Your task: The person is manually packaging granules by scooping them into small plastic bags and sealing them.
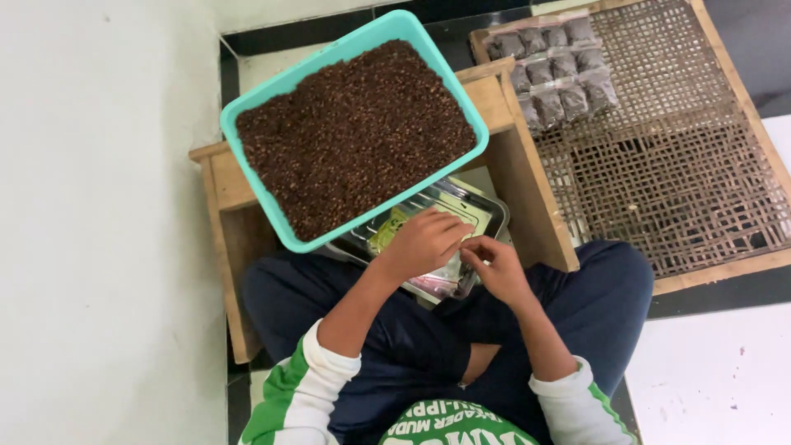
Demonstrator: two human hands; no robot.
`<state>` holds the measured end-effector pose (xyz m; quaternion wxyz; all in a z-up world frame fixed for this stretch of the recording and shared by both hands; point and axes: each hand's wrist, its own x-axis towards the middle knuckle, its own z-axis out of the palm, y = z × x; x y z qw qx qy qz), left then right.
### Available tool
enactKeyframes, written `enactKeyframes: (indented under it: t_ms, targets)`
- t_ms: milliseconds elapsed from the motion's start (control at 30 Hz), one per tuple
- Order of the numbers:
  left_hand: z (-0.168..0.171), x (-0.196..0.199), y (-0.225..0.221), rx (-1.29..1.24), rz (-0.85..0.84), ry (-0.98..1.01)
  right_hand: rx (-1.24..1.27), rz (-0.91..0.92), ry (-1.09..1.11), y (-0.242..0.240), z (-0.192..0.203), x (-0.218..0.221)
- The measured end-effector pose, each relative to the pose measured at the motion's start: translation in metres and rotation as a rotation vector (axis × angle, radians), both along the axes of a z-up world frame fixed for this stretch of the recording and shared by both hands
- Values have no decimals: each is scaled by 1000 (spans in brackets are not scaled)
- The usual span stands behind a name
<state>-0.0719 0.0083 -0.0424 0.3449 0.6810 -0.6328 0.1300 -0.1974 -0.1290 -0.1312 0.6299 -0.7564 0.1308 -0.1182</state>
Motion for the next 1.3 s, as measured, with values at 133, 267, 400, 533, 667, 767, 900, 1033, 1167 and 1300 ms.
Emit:
enactKeyframes:
  t_ms: [133,267,400,533,667,767,900,1033,1167,1300]
  targets:
    - [-23,2,16,161,57,147,-157,50,128,9,-25,3]
    - [-40,9,27,267,255,314,-361,57,218,3,-49,10]
    - [-27,8,32,312,312,384,-439,29,199,3,-65,16]
    - [-11,1,31,279,265,413,-487,19,205,1,-72,15]
    - [7,-7,25,303,260,402,-449,-8,163,4,-79,11]
    - [41,-18,25,248,188,428,-467,-2,152,4,-80,10]
    - [79,-29,22,81,97,383,-495,14,164,3,-85,8]
    - [123,-38,37,-17,28,281,-575,82,129,7,-83,5]
    - [151,-45,49,-51,14,128,-647,145,175,7,-91,4]
    - [179,-61,59,-170,107,5,-711,159,155,7,-103,4]
